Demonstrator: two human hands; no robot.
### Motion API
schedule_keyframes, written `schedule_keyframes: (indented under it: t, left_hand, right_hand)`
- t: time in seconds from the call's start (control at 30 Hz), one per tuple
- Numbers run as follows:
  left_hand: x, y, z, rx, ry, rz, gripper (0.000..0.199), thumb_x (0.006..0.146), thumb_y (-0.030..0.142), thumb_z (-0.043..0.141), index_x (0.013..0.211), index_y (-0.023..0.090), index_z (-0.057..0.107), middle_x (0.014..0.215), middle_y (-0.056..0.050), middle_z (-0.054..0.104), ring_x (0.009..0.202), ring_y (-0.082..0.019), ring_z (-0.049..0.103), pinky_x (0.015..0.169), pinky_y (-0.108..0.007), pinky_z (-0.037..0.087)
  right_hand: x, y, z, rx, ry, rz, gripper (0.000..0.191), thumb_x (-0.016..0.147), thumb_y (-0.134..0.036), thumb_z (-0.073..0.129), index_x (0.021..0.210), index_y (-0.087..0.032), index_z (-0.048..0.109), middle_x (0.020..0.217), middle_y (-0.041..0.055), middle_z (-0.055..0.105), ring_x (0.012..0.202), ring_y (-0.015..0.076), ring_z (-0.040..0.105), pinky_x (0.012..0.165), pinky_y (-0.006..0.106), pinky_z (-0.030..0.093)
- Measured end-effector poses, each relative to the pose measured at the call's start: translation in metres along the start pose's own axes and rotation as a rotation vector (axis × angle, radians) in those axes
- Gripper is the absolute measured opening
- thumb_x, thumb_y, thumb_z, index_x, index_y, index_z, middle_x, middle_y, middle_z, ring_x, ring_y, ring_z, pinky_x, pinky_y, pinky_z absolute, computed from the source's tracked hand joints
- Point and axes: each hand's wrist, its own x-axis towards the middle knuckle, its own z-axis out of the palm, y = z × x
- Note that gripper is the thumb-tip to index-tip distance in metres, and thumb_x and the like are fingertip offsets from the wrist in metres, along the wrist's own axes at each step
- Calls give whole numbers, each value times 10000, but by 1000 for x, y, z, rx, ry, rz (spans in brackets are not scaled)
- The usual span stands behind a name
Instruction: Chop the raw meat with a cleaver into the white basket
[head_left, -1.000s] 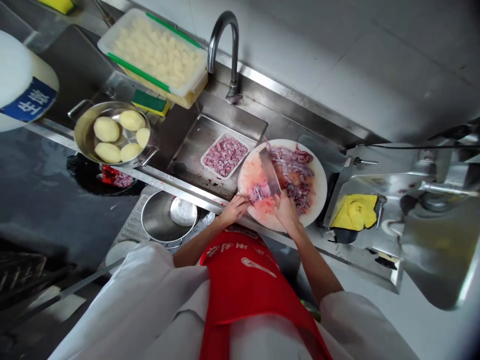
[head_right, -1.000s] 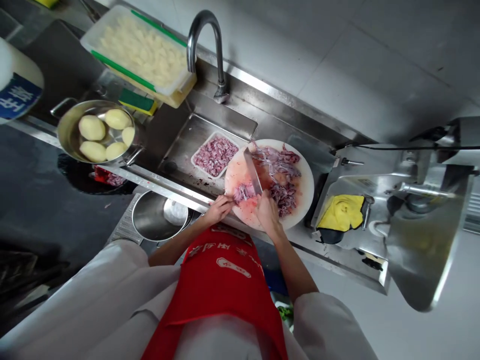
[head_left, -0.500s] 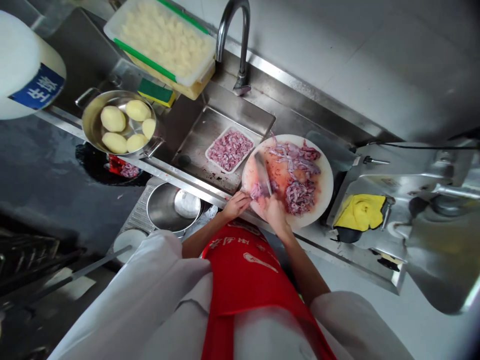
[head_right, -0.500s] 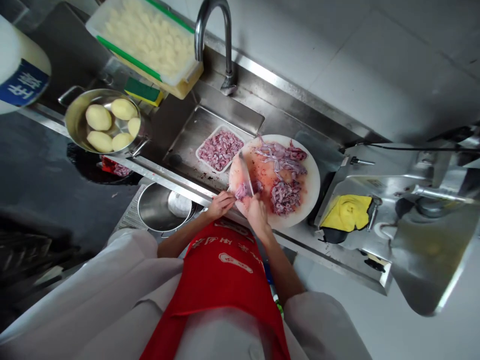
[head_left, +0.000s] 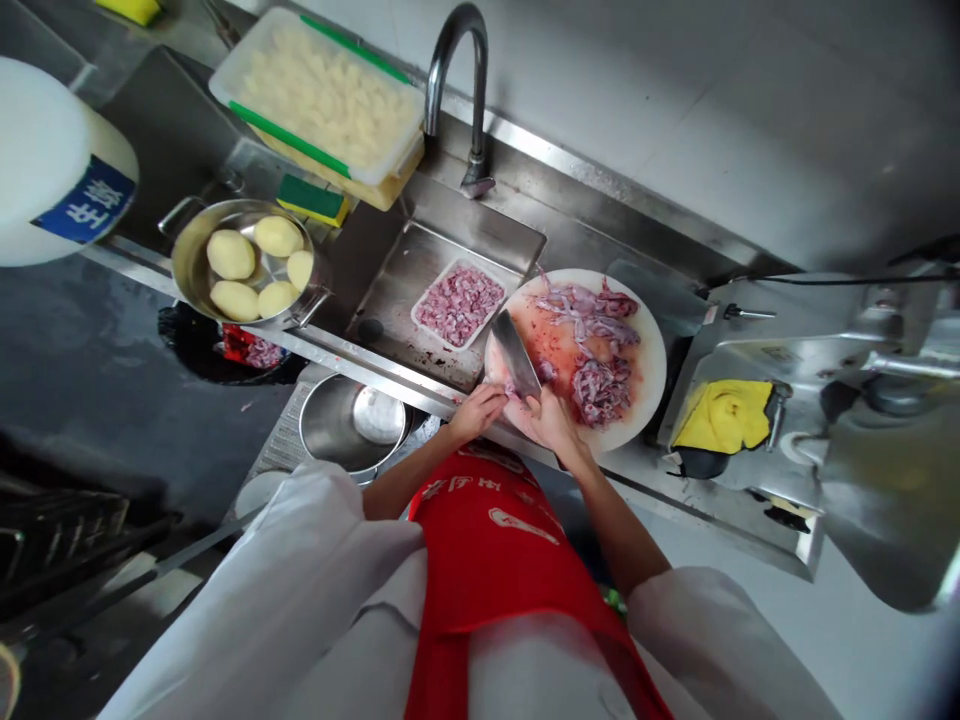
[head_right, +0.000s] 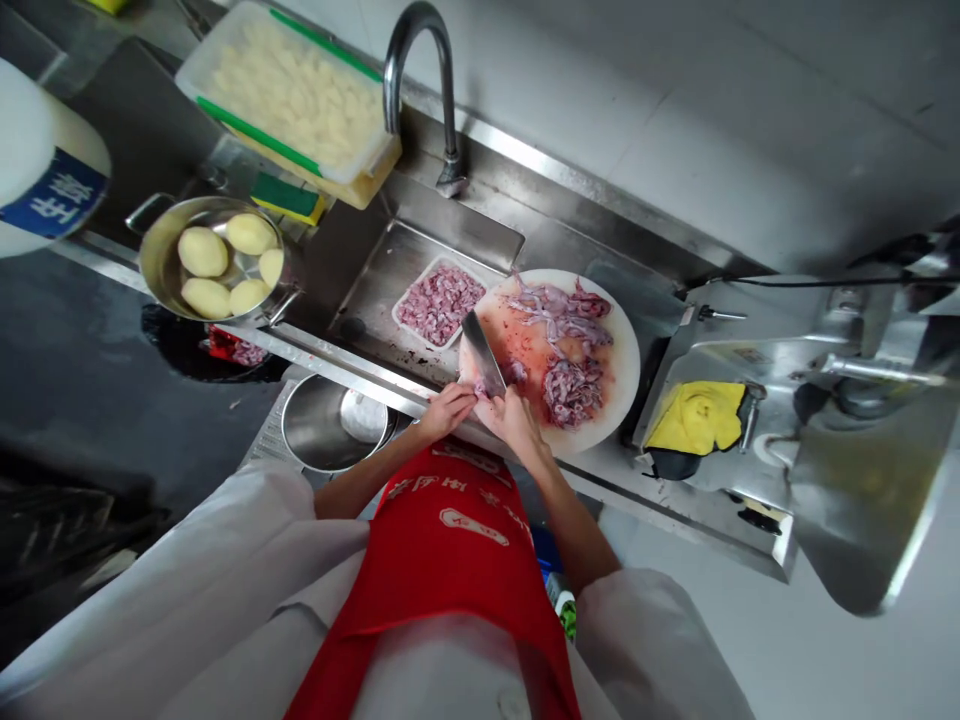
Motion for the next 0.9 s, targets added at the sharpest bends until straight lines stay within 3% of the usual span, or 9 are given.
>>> schedule_keyframes:
  t: [0.13, 0.27, 0.4, 0.47, 0.53, 0.6, 0.67, 0.73, 0.9]
  left_hand:
    - [34, 4, 1, 29, -29, 23, 269, 1025, 216, 445, 1103, 155, 695, 1129, -118, 659, 1094, -209, 586, 974, -384, 509]
    - [79, 7, -11, 42, -248, 129, 254, 978, 201, 482, 1013, 186, 733, 1089, -95, 678, 1054, -218, 592, 987, -398, 493]
    - [139, 5, -22, 23, -408, 172, 381, 828, 164, 590, 1181, 235, 716, 1228, -89, 660, 1174, -253, 566, 1087, -447, 417]
    - [164, 2, -24, 6, -584, 249, 457, 784, 208, 651, 1238, 248, 693, 1270, -89, 649, 1198, -260, 556, 1110, -444, 388]
    - [175, -3, -26, 1, -769, 358, 507, 764, 283, 716, 1268, 261, 672, 1301, -86, 636, 1217, -262, 543, 1117, -416, 374]
    - [171, -9, -29, 24, -851, 431, 552, 760, 332, 755, 1299, 274, 648, 1305, -86, 626, 1215, -262, 538, 1110, -381, 376]
    - [154, -14, -29, 64, -803, 431, 528, 793, 326, 749, 1307, 275, 637, 1245, -85, 635, 1163, -251, 555, 1082, -346, 393]
    - [132, -13, -20, 128, -671, 359, 468, 863, 294, 687, 1324, 250, 617, 1193, -90, 629, 1118, -240, 561, 1062, -335, 403]
    - [83, 25, 26, 390, -288, -58, 550, 967, 378, 568, 1449, 129, 479, 1265, -175, 556, 1152, -301, 517, 1020, -434, 417]
  right_hand:
    - [-14, 41, -18, 128, 236, 44, 343, 995, -340, 396, 1161, -115, 594, 1033, 192, 723, 998, 270, 677, 789, 314, 485]
    - [-45, 90, -24, 180, 442, 160, 394, 967, -409, 392, 1124, -103, 585, 983, 206, 705, 950, 307, 663, 801, 370, 484]
    - [-72, 115, -8, 218, 445, 225, 393, 960, -442, 377, 1060, -123, 582, 874, 176, 689, 842, 299, 651, 730, 364, 465]
    - [-81, 118, 3, 263, 412, 245, 372, 961, -426, 373, 1056, -131, 580, 851, 164, 684, 826, 290, 646, 708, 352, 456]
    - [-88, 117, 13, 294, 376, 265, 349, 965, -407, 375, 1062, -139, 577, 840, 150, 682, 819, 280, 645, 695, 338, 447]
    - [-92, 115, 20, 298, 340, 273, 333, 975, -395, 376, 1067, -142, 573, 831, 135, 679, 806, 267, 645, 683, 321, 432]
    - [-94, 113, 25, 281, 301, 267, 314, 987, -379, 378, 1064, -143, 570, 821, 121, 676, 789, 255, 643, 667, 305, 411]
    - [-93, 111, 29, 261, 257, 243, 287, 1000, -355, 381, 1054, -145, 568, 812, 109, 674, 777, 242, 639, 658, 293, 389]
    - [-84, 104, 28, 158, 131, 242, 253, 1028, -296, 376, 1074, -133, 564, 826, 101, 686, 774, 219, 639, 651, 282, 343]
